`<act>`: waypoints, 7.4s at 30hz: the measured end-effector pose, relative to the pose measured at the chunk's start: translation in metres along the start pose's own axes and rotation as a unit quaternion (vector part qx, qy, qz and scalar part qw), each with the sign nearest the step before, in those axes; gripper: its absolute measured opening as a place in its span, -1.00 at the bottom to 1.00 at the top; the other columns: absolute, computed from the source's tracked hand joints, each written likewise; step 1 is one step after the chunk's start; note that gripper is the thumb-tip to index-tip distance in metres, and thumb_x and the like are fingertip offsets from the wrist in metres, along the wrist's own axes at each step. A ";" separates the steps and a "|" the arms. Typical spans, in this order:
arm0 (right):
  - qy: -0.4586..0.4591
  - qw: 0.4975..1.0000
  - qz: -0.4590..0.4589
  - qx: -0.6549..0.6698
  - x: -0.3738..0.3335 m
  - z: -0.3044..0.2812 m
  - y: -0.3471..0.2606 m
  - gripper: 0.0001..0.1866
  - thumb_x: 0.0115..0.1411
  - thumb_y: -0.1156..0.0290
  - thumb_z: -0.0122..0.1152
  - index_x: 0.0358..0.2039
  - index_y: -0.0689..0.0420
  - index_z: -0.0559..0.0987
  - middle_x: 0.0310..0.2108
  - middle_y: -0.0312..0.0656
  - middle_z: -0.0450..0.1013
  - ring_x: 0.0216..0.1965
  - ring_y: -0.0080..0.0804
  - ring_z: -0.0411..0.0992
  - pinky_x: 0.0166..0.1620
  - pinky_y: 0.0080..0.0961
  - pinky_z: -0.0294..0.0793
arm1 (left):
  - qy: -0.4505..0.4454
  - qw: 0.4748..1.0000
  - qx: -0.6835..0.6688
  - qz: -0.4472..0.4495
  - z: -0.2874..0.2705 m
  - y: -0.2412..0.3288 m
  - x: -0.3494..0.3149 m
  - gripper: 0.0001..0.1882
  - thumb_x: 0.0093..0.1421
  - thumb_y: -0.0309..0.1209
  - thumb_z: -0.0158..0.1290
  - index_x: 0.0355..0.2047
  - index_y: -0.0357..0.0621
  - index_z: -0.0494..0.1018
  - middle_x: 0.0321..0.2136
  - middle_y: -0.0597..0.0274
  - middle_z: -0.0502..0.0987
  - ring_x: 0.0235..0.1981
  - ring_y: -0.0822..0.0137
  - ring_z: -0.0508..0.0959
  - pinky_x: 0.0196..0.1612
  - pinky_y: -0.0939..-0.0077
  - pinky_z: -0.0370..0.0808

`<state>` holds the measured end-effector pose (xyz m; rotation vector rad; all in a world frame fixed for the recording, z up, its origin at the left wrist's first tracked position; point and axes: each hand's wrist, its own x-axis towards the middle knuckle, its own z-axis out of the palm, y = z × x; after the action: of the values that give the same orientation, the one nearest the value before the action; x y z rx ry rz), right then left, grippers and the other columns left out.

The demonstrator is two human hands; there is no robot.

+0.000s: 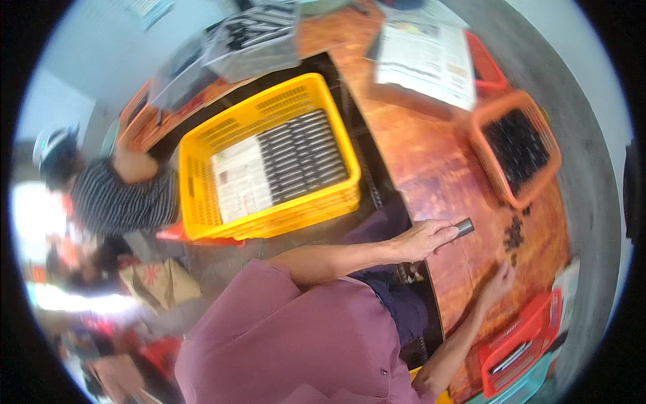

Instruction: The person repeatedly picks up small black circular pieces from a basket and inserts them into silver metal cylinders on a wooden table. The person places the assembled cylinders into a yellow basket. The person continues this process throughout the clip.

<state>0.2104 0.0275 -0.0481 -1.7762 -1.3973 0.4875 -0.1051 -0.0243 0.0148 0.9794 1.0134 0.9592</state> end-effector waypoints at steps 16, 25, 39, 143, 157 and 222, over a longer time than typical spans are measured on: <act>-0.235 0.948 -0.209 -0.049 -0.036 0.016 -0.102 -0.77 0.40 0.40 0.11 -0.32 0.33 0.52 -0.39 -0.14 0.36 -0.32 -0.34 0.30 -0.18 -0.41 0.33 | 0.573 0.808 -0.137 0.008 -0.331 -0.001 -0.202 -0.62 0.51 -0.14 -0.20 -0.07 -0.26 0.36 -0.42 0.22 0.50 -0.58 0.41 0.46 -0.53 0.48 0.50; -0.280 0.852 -0.397 -0.193 -0.054 0.138 -0.179 -0.54 0.34 0.25 0.16 0.17 0.22 0.45 0.22 0.11 0.30 0.25 0.12 0.25 0.29 -0.05 0.23 | 0.703 0.681 -0.129 -0.157 -0.485 -0.168 -0.278 -0.63 0.33 -0.23 0.18 -0.17 -0.39 0.50 -0.30 -0.01 0.55 -0.47 0.22 0.57 -0.46 0.41 0.58; -0.229 0.848 -0.419 -0.229 -0.052 0.175 -0.172 -0.41 0.41 -0.01 -0.05 0.15 0.29 0.40 0.21 0.15 0.29 0.22 0.17 0.24 0.28 0.07 0.17 | 0.779 0.506 -0.370 0.021 -0.556 -0.197 -0.229 -0.59 0.33 -0.30 0.18 -0.07 -0.49 0.42 -0.27 -0.07 0.60 -0.33 0.13 0.64 -0.40 0.36 0.66; -0.023 0.861 0.248 -0.444 -0.030 -0.277 0.050 -0.73 0.14 0.44 0.14 -0.16 0.25 0.62 -0.18 0.19 0.60 -0.09 0.16 0.59 -0.01 -0.01 0.58 | -0.058 0.952 0.234 0.188 0.082 -0.044 0.075 -0.89 0.34 -0.54 0.11 -0.15 -0.26 0.54 -0.37 0.30 0.58 -0.39 0.51 0.53 -0.32 0.63 0.47; 0.103 0.982 0.119 -0.103 -0.038 -0.262 0.018 -0.60 0.25 0.38 0.21 0.04 0.34 0.48 -0.20 0.08 0.62 -0.19 -0.09 0.62 -0.11 -0.20 0.58 | -0.055 0.948 0.257 0.180 0.077 -0.040 0.073 -0.85 0.27 -0.45 0.18 -0.19 -0.24 0.61 -0.30 0.18 0.65 -0.29 0.44 0.60 -0.24 0.54 0.51; -0.116 0.982 -0.101 -0.109 -0.011 -0.050 -0.045 -0.86 0.16 0.56 0.25 -0.25 0.25 0.63 -0.26 0.07 0.50 -0.15 0.08 0.50 -0.07 -0.14 0.49 | -0.220 0.937 -0.257 -0.089 0.088 -0.037 0.114 -0.59 0.41 -0.44 0.01 0.21 -0.29 0.28 -0.08 -0.01 0.54 -0.13 0.23 0.60 -0.06 0.35 0.61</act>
<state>0.2149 0.0020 0.0150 -1.7644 -1.8337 0.4580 0.0124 0.0570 -0.0258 0.6062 0.4286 0.7512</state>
